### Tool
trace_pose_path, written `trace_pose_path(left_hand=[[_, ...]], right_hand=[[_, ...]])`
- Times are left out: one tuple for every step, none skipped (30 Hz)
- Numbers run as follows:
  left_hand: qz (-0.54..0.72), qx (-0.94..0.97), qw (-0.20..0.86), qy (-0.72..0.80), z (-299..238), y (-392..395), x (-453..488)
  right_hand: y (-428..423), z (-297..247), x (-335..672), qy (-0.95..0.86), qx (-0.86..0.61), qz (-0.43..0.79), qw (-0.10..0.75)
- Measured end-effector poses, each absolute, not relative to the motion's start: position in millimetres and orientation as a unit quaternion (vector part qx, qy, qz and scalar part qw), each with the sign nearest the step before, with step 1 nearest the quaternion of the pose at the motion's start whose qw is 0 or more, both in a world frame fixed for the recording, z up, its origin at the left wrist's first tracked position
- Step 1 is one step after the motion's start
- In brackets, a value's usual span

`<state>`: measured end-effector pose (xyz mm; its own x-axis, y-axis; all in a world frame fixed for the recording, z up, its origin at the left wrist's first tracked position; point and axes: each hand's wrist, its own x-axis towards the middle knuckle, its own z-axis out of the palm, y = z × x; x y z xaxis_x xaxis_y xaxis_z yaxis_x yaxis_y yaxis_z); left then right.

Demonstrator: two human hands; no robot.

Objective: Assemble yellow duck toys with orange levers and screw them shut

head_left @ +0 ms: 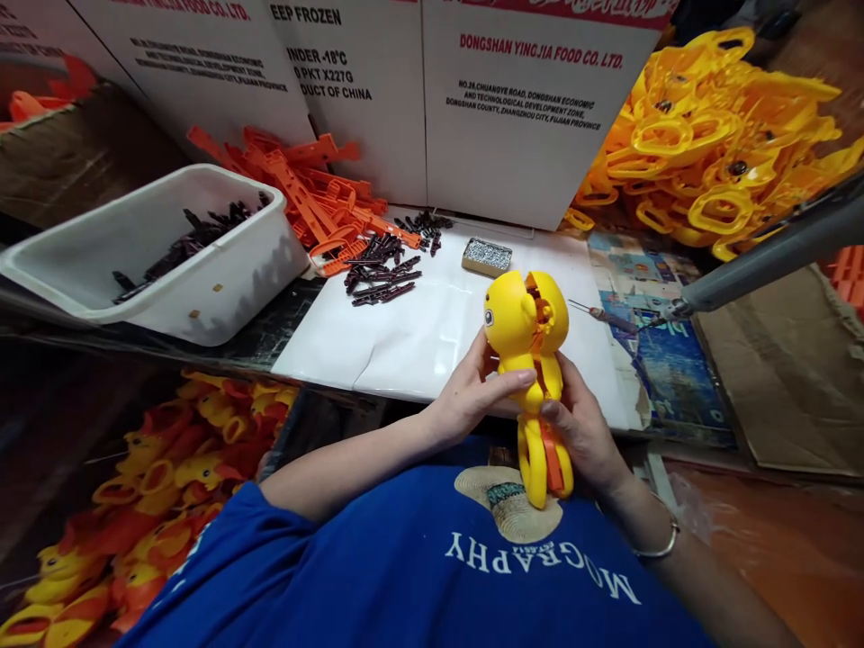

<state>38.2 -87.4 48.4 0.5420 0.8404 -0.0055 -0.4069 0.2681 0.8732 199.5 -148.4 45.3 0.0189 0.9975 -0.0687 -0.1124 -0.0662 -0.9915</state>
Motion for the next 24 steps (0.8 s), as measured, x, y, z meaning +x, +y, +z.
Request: trace_pose_path(left_hand=[[0.414, 0.438, 0.758, 0.249, 48.3, -86.4, 38.9], [0.415, 0.431, 0.76, 0.252, 48.4, -85.5, 39.5], [0.415, 0.424, 0.764, 0.254, 48.8, -84.6, 39.8], [0.416, 0.416, 0.768, 0.254, 49.3, -83.9, 40.1], [0.416, 0.41, 0.772, 0.253, 49.9, -83.2, 40.1], [0.416, 0.406, 0.774, 0.251, 50.5, -82.6, 40.2], [0.416, 0.404, 0.776, 0.25, 51.1, -82.1, 40.2], [0.416, 0.404, 0.776, 0.249, 51.6, -81.6, 40.2], [0.416, 0.404, 0.775, 0.251, 51.9, -81.3, 40.2], [0.417, 0.405, 0.774, 0.253, 52.1, -80.9, 40.3], [0.418, 0.406, 0.772, 0.254, 52.2, -80.6, 40.5], [0.421, 0.407, 0.769, 0.256, 52.1, -80.4, 40.6], [0.424, 0.409, 0.766, 0.256, 52.1, -80.1, 40.7], [0.426, 0.412, 0.764, 0.255, 52.1, -79.9, 40.7], [0.428, 0.415, 0.762, 0.253, 52.2, -79.7, 40.7], [0.428, 0.419, 0.76, 0.251, 52.4, -79.6, 40.7], [0.427, 0.423, 0.759, 0.25, 52.8, -79.4, 40.5], [0.426, 0.427, 0.758, 0.25, 53.3, -79.4, 40.4], [0.424, 0.431, 0.756, 0.251, 53.9, -79.3, 40.2], [0.423, 0.436, 0.754, 0.251, 54.5, -79.3, 40.1], [0.423, 0.439, 0.752, 0.252, 55.1, -79.4, 40.1], [0.423, 0.442, 0.75, 0.252, 55.7, -79.5, 40.1], [0.422, 0.444, 0.749, 0.253, 56.3, -79.5, 40.1], [0.423, 0.444, 0.749, 0.253, 56.8, -79.6, 40.3]], right_hand=[[-147.4, 46.8, 199.5, -0.436, -0.488, 0.55, 0.519], [-146.8, 48.2, 199.6, -0.422, -0.483, 0.562, 0.523], [-146.5, 49.5, 199.9, -0.408, -0.478, 0.573, 0.526], [-146.4, 50.7, 200.3, -0.395, -0.473, 0.584, 0.528], [-146.4, 51.8, 200.7, -0.383, -0.47, 0.593, 0.529], [-146.4, 52.6, 201.1, -0.374, -0.466, 0.601, 0.531], [-146.5, 53.0, 201.5, -0.368, -0.461, 0.607, 0.532], [-146.6, 53.2, 201.8, -0.364, -0.456, 0.611, 0.535], [-146.7, 53.1, 202.0, -0.361, -0.452, 0.614, 0.538], [-146.8, 52.8, 202.2, -0.359, -0.447, 0.616, 0.54], [-146.9, 52.5, 202.3, -0.359, -0.444, 0.617, 0.541], [-147.0, 52.0, 202.3, -0.358, -0.443, 0.618, 0.541], [-147.1, 51.7, 202.4, -0.357, -0.443, 0.619, 0.541], [-147.2, 51.4, 202.4, -0.357, -0.444, 0.62, 0.539], [-147.3, 51.3, 202.4, -0.359, -0.446, 0.62, 0.537], [-147.4, 51.2, 202.4, -0.361, -0.448, 0.619, 0.534], [-147.4, 51.2, 202.5, -0.364, -0.449, 0.619, 0.532], [-147.4, 51.1, 202.5, -0.366, -0.449, 0.618, 0.531], [-147.4, 51.0, 202.5, -0.368, -0.448, 0.618, 0.531], [-147.3, 50.8, 202.5, -0.37, -0.447, 0.617, 0.532], [-147.2, 50.6, 202.5, -0.373, -0.446, 0.615, 0.532], [-147.0, 50.2, 202.5, -0.376, -0.447, 0.613, 0.531], [-146.8, 49.8, 202.5, -0.38, -0.45, 0.61, 0.53], [-146.6, 49.3, 202.6, -0.385, -0.453, 0.607, 0.528]])
